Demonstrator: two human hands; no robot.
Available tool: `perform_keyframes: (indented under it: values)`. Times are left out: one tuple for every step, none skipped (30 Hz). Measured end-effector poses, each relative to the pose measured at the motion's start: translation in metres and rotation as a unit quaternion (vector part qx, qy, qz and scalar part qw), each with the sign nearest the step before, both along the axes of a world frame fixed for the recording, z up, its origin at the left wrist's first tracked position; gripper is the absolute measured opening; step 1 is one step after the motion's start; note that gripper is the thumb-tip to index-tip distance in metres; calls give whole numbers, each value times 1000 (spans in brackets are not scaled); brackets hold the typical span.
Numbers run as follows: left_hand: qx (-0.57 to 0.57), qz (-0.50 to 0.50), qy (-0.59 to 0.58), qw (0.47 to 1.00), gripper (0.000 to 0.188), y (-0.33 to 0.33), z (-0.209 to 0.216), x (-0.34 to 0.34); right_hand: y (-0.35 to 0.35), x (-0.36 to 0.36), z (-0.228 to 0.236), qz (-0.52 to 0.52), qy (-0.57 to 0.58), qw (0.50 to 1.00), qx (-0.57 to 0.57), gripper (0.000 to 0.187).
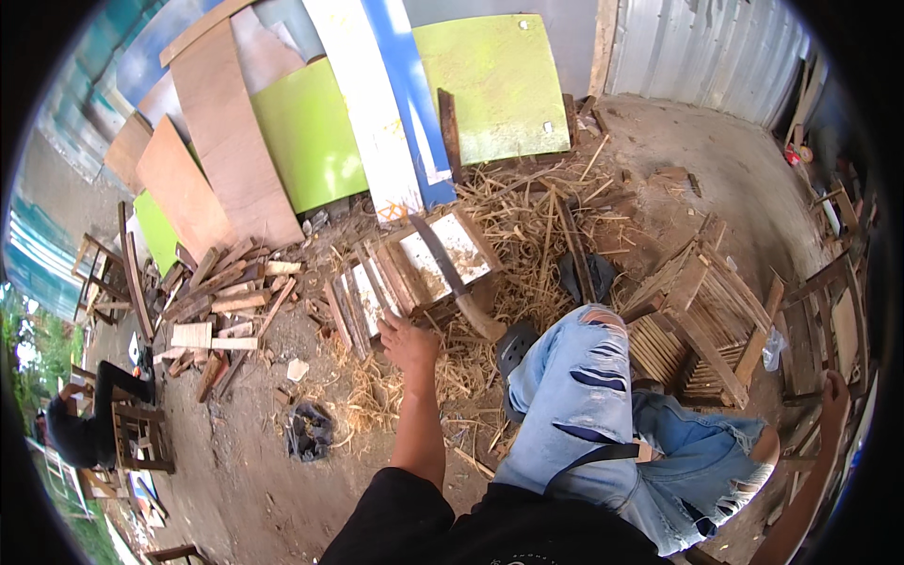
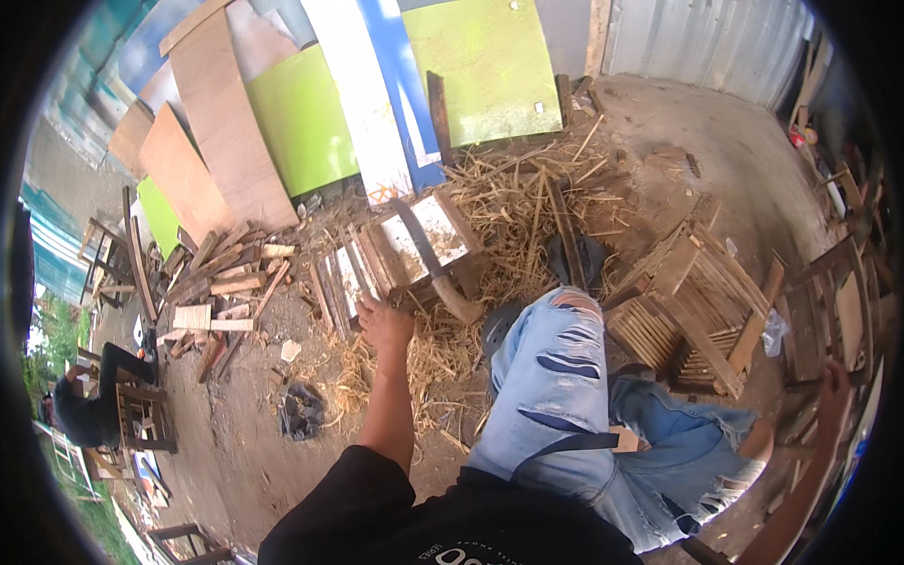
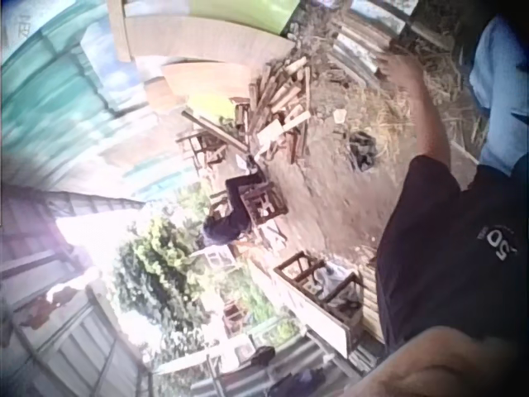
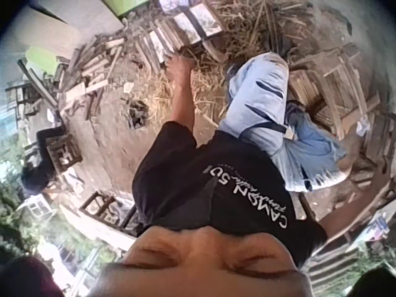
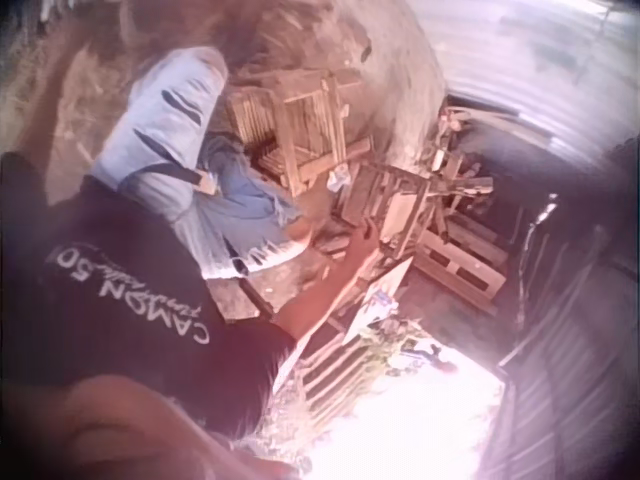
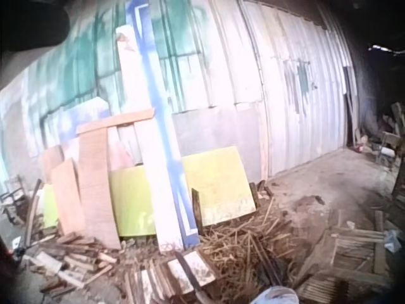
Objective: The person uses a knife to scrape a small wooden block, then uses a hammer to drive wooden dowels into the slats of a wooden stool. The person repeatedly hammers the dowels to secure them in place.
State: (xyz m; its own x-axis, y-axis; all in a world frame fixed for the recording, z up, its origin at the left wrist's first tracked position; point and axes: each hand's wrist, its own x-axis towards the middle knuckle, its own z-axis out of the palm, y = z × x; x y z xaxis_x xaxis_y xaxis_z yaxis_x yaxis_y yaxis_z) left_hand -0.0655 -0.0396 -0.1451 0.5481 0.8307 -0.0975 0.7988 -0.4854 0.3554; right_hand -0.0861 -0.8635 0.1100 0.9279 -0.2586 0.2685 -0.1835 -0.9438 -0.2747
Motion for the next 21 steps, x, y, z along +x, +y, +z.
perform_keyframes:
  values:
    - [4, 3, 23, 1000, 87, 7, -9, 4, 5, -5, 2, 10, -4, 1000, 10, 23]
    - [4, 0, 50, 999, 87, 13, -20, 7, 12, -10, 4, 15, -4, 1000, 16, 24]
    - [18, -8, 12, 1000, 82, 26, -29, 5, 19, -21, 10, -27, 6, 1000, 7, 24]
    - [12, -25, -15, 999, 77, 38, -35, 5, 30, -28, 10, -83, 2, 996, 19, 26]
    - [213, -158, 268, 926, 67, 42, -42, 6, 39, -31, 15, -76, 2, 997, 1, 27]
    - [186, -157, 307, 920, 61, 49, -43, 10, 50, -35, 21, -12, -16, 999, 41, 25]
    - [231, -153, 309, 910, 60, 51, -39, 9, 61, -36, 26, -9, -37, 999, 37, 24]
    - [171, -103, 210, 957, 56, 51, -29, 5, 73, -35, 30, -6, -59, 998, -22, 25]
    - [22, -15, -30, 999, 53, 45, -17, -5, 83, -32, 37, -12, -49, 999, 14, 26]
    - [-43, 7, -142, 989, 53, 34, -2, -12, 94, -26, 44, -47, -31, 998, 16, 26]
    - [-17, 2, -151, 988, 55, 20, 15, -23, 104, -21, 48, -37, -32, 998, 29, 27]
    - [22, -2, -166, 986, 56, 4, 32, -32, 114, -18, 50, -37, -42, 997, 46, 26]
    - [29, -40, -195, 980, 57, -10, 51, -43, 123, -15, 50, -34, -55, 996, 63, 26]
    - [29, -55, -221, 973, 57, -24, 69, -47, 133, -13, 49, -32, -65, 994, 81, 26]
    - [48, -82, -246, 965, 57, -37, 87, -52, 140, -12, 48, -19, -65, 993, 94, 25]
    - [70, -108, -262, 956, 57, -48, 107, -64, 148, -13, 45, -4, -57, 992, 111, 25]
    - [45, -161, -260, 951, 56, -59, 126, -65, 156, -12, 43, 13, -55, 990, 127, 24]
    - [34, -213, -284, 934, 54, -73, 143, -60, 165, -10, 40, 44, -82, 986, 138, 23]
    - [39, -323, -342, 881, 51, -89, 161, -55, 175, -7, 35, 67, -96, 979, 168, 23]
    - [-132, -327, -367, 861, 48, -109, 179, -54, 186, -5, 30, 91, -115, 969, 202, 23]
    - [-284, -348, -345, 824, 47, -126, 199, -49, 196, -5, 28, 102, -78, 965, 228, 29]
